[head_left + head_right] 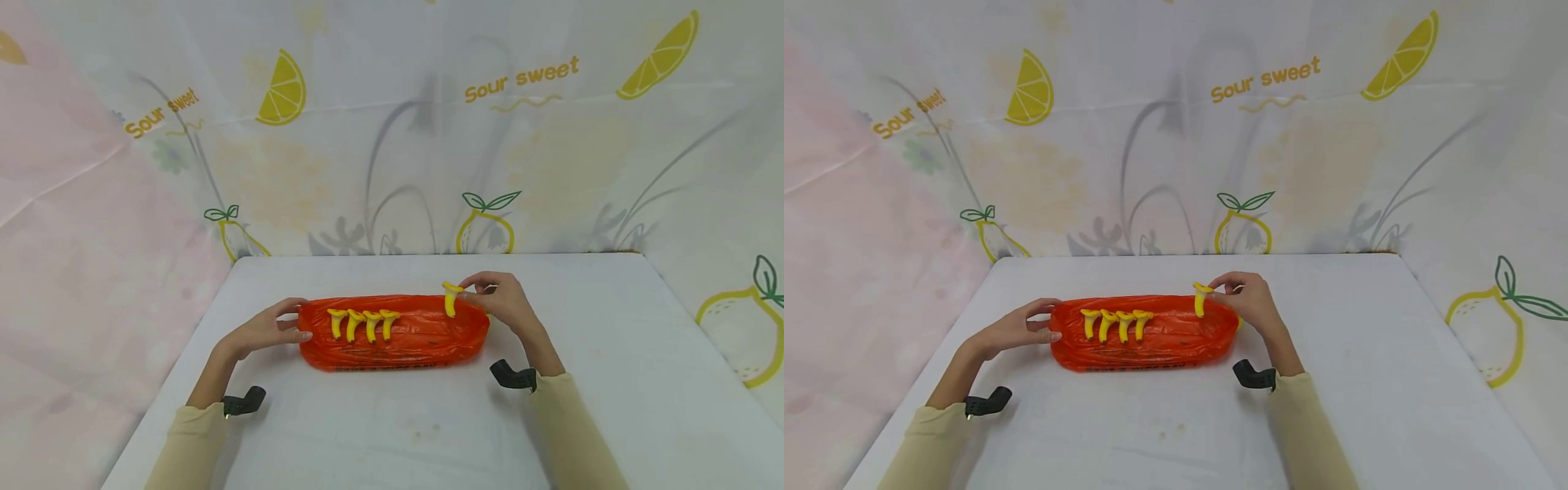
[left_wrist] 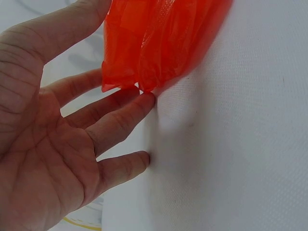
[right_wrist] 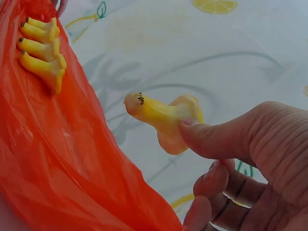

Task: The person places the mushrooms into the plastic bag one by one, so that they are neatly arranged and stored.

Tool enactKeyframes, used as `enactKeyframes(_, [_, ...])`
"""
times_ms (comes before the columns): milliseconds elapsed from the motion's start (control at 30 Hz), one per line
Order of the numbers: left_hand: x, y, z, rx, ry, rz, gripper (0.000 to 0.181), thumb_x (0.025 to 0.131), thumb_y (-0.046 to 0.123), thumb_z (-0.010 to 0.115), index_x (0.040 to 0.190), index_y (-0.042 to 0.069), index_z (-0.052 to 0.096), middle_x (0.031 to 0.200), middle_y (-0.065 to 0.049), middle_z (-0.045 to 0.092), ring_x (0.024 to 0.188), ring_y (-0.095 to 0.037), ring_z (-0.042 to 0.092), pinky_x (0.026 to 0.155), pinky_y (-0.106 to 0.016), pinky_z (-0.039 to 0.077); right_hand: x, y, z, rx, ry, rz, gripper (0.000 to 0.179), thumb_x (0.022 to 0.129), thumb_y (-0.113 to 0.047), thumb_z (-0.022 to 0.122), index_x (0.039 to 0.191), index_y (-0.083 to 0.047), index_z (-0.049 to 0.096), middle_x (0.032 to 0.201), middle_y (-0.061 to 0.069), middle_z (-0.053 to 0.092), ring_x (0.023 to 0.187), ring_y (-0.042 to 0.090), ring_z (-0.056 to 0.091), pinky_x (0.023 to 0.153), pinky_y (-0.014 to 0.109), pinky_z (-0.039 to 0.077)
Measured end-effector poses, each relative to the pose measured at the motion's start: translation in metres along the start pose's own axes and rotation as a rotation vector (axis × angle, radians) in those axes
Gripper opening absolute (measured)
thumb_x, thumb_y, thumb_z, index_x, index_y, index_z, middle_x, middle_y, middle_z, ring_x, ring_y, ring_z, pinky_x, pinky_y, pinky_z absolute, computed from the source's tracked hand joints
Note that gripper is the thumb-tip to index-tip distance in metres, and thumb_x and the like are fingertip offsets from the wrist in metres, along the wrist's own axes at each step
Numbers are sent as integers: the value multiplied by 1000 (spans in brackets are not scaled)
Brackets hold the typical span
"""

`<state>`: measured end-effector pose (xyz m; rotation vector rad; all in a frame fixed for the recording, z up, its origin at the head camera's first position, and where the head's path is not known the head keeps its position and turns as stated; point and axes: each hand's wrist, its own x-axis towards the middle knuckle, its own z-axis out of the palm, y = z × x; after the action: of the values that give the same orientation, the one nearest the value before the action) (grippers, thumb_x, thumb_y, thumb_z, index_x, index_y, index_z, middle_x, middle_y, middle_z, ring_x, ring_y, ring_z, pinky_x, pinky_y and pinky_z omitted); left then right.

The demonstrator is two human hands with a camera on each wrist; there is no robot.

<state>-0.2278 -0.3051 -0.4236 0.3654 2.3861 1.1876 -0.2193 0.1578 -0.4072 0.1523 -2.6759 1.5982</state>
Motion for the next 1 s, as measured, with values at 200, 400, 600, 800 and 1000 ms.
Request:
enactKeyframes(200, [1, -1, 0, 4, -3, -4, 81, 85, 36, 75, 149, 7, 33, 153, -22, 33, 137, -49, 33, 99, -58, 45, 3, -7, 16, -12, -11, -4, 16, 85, -15, 78, 99, -7, 76, 79, 7, 50, 74, 24, 50, 58, 26, 42])
enactKeyframes(400, [1, -2, 2, 16, 0, -18, 80, 86, 37, 75, 148, 9, 34, 153, -20, 33, 137, -48, 34, 99, -58, 44, 4, -13, 27, -5, -33, -13, 15, 84, -16, 78, 97, -8, 76, 78, 7, 50, 74, 23, 51, 60, 28, 42])
enactKeyframes(600, [1, -2, 1, 15, 0, -16, 81, 86, 37, 75, 149, 8, 33, 153, -21, 32, 137, -48, 34, 99, -58, 45, 7, -15, 38, -13, -45, -6, 13, 85, -18, 77, 95, -11, 76, 78, 6, 52, 76, 24, 51, 61, 29, 42])
enactKeyframes(800, [1, -3, 1, 16, -1, -13, 81, 86, 37, 75, 149, 8, 33, 153, -22, 32, 137, -48, 34, 99, -57, 45, 7, -14, 50, -16, -64, -16, 11, 84, -18, 78, 93, -12, 77, 76, 5, 51, 72, 22, 52, 58, 28, 41])
enactKeyframes(1000, [1, -3, 1, 11, 1, -22, 81, 85, 38, 76, 148, 9, 34, 153, -21, 32, 138, -47, 34, 99, -57, 45, 8, -13, 61, -29, -84, -64, 11, 83, -16, 79, 93, -11, 76, 72, 3, 50, 65, 20, 48, 54, 27, 36])
